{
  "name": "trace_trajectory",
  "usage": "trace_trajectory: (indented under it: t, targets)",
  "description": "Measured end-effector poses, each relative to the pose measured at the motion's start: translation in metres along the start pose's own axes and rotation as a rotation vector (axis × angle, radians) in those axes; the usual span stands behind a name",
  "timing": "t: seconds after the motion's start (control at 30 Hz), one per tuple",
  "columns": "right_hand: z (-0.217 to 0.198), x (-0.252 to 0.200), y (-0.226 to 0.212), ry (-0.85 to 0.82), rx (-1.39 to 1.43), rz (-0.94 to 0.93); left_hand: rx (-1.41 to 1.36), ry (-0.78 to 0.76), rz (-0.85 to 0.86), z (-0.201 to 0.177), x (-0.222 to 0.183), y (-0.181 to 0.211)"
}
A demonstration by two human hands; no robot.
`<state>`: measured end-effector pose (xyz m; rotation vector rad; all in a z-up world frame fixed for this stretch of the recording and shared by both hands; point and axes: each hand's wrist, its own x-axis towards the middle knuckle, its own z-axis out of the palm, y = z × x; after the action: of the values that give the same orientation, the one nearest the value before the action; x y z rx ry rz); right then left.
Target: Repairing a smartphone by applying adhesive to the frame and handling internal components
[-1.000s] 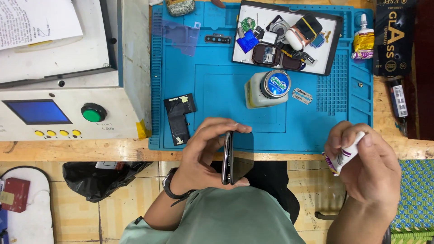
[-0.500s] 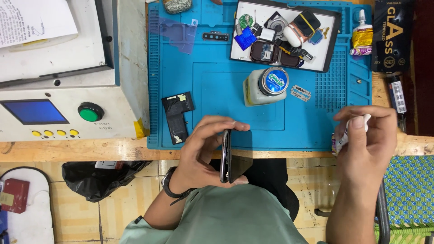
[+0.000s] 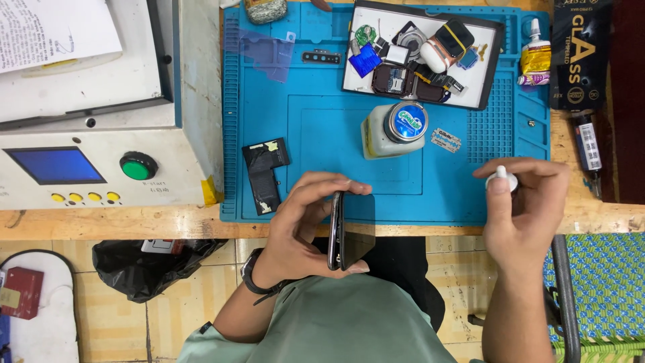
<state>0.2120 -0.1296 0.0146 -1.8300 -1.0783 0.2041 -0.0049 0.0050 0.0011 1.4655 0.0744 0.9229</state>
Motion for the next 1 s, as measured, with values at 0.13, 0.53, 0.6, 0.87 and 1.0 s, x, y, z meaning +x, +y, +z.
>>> trace_trajectory:
  t: [0.13,0.53,0.6,0.87,1.0]
  targets:
    - [0.000,-0.002,0.000,-0.007,0.068,0.047,0.017,0.000,-0.002,-0.001,0.000,0.000]
    - [0.007,-0.001,0.003,-0.085,-0.263,-0.226,-0.048,-0.003,-0.053,-0.001,-0.001,0.007]
    - [0.008,-0.001,0.001,-0.118,-0.309,-0.215,-0.057,0.002,-0.053,-0.001,-0.002,0.007]
    - [0.011,-0.004,0.006,-0.124,-0.403,-0.212,-0.047,-0.007,-0.052,-0.001,0.000,0.008]
    - [0.014,-0.001,0.001,-0.156,-0.405,-0.283,-0.047,-0.013,-0.044,-0.001,-0.001,0.007]
